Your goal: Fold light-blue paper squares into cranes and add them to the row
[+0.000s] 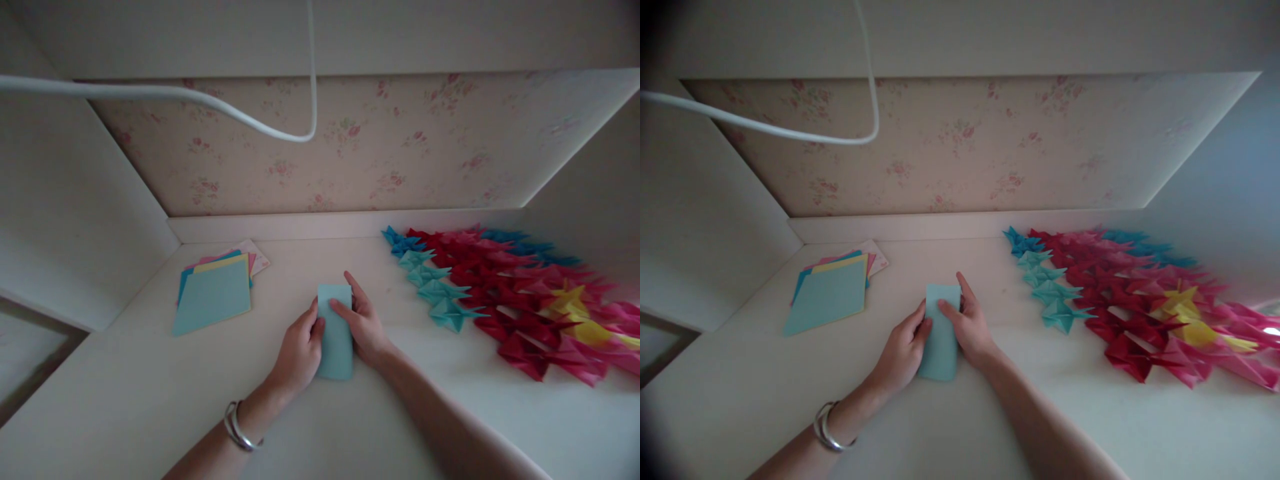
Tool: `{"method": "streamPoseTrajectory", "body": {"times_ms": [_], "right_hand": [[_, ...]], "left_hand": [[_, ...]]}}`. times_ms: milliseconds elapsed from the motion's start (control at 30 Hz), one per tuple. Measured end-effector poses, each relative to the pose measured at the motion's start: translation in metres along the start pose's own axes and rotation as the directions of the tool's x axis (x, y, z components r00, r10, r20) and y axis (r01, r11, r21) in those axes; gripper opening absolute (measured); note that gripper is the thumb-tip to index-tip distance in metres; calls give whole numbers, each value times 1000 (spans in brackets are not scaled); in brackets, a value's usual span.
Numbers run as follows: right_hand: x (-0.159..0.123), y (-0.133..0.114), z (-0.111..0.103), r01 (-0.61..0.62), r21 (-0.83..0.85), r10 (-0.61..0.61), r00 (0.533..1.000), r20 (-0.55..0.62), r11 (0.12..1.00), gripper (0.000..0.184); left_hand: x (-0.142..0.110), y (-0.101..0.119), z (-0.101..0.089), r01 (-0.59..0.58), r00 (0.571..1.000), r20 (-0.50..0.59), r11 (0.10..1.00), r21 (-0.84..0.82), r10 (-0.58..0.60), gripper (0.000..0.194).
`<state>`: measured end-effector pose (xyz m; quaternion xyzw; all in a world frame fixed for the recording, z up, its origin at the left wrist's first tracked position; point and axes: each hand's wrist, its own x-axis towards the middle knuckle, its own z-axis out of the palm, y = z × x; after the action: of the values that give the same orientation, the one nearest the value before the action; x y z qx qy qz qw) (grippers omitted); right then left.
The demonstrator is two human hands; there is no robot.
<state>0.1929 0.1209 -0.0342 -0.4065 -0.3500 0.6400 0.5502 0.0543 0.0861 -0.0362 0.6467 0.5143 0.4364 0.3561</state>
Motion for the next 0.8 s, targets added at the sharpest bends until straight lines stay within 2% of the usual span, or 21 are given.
{"method": "streamPoseTrajectory", "body": {"times_ms": [233,400,800], "right_hand": [[0,0,0,21,-50,-22,1000,-20,999,69],[0,0,0,19,-43,-19,1000,-13,999,66],[1,0,1,41,-38,-42,999,-33,998,53]], "left_hand": [[0,0,-1,-39,999,7,999,-7,39,42],[0,-1,0,-53,998,23,998,17,53,44],[-1,-8,3,18,999,-52,1000,22,-16,48]]}}
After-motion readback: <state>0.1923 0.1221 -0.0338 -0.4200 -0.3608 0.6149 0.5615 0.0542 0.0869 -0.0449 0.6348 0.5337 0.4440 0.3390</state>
